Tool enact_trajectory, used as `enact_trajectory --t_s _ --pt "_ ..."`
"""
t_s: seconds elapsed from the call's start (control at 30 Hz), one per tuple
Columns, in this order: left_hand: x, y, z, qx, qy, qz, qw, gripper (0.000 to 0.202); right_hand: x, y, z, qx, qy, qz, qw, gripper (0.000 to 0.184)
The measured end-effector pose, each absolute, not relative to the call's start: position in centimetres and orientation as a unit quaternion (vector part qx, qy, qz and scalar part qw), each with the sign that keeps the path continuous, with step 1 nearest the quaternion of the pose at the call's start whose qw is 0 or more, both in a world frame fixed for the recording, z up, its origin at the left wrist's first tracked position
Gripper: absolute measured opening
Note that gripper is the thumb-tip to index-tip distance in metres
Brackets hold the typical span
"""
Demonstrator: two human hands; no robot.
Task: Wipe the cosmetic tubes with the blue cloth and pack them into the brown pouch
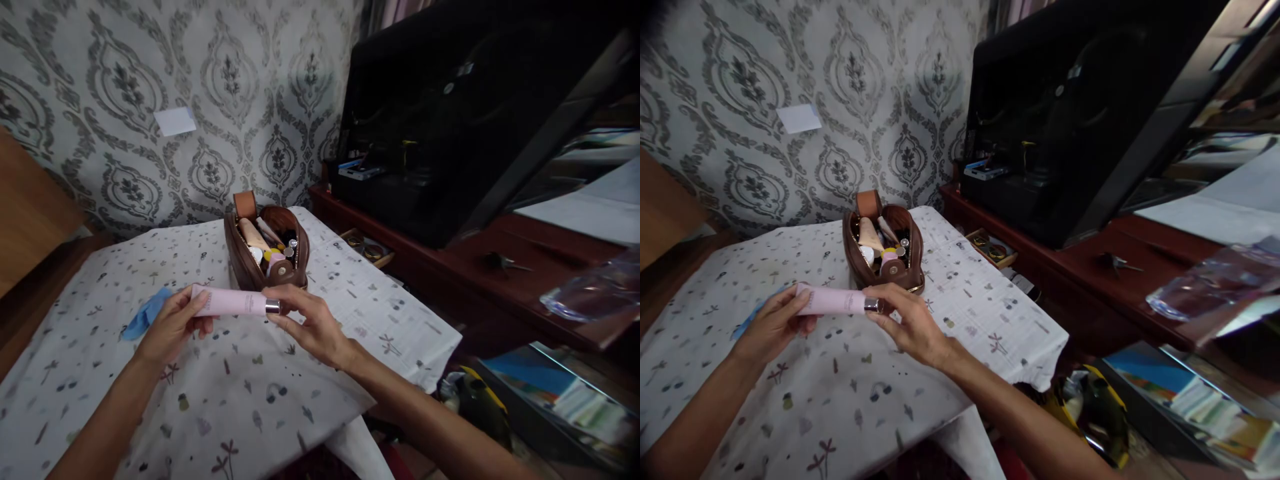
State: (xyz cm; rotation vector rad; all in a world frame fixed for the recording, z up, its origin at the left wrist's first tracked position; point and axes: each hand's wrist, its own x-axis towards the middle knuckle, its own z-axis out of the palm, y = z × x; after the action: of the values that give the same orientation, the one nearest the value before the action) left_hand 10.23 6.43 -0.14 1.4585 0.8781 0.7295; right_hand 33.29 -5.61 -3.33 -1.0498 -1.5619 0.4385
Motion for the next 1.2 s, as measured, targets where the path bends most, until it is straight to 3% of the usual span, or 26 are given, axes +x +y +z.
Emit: enact_trajectory --t_s 0.17,0.4,0.73,0.87,1.03,1.2 --pt "11.1 5.8 0.0 0.64 0.336 0.342 0.601 0.045 33.4 -6.3 -3.4 -0.487 -0.603 0.253 0.578 0.032" --pt "11.6 5.9 1.0 0.674 0.314 0.355 0.567 0.047 33.1 -6.5 -3.1 -0.431 -0.507 0.406 0.627 0.042" --pt "17.1 8.1 4.1 0.661 0.306 0.475 0.494 0.051 32.9 -5.4 -1.7 -0.434 -0.46 0.338 0.697 0.037" --pt "18.3 9.7 4.5 0.749 0.281 0.481 0.359 0.056 33.5 -4.6 -0.2 -0.439 -0.401 0.316 0.739 0.04" --pt "18.9 10.4 4.5 0.905 0.257 0.33 0.071 0.052 34.5 -4.3 0.4 -0.461 -0.365 0.293 0.754 0.042" --pt "18.9 10.6 3.2 0.936 0.259 0.236 -0.014 0.048 35.2 -4.7 -0.9 -0.493 -0.35 0.284 0.744 0.044"
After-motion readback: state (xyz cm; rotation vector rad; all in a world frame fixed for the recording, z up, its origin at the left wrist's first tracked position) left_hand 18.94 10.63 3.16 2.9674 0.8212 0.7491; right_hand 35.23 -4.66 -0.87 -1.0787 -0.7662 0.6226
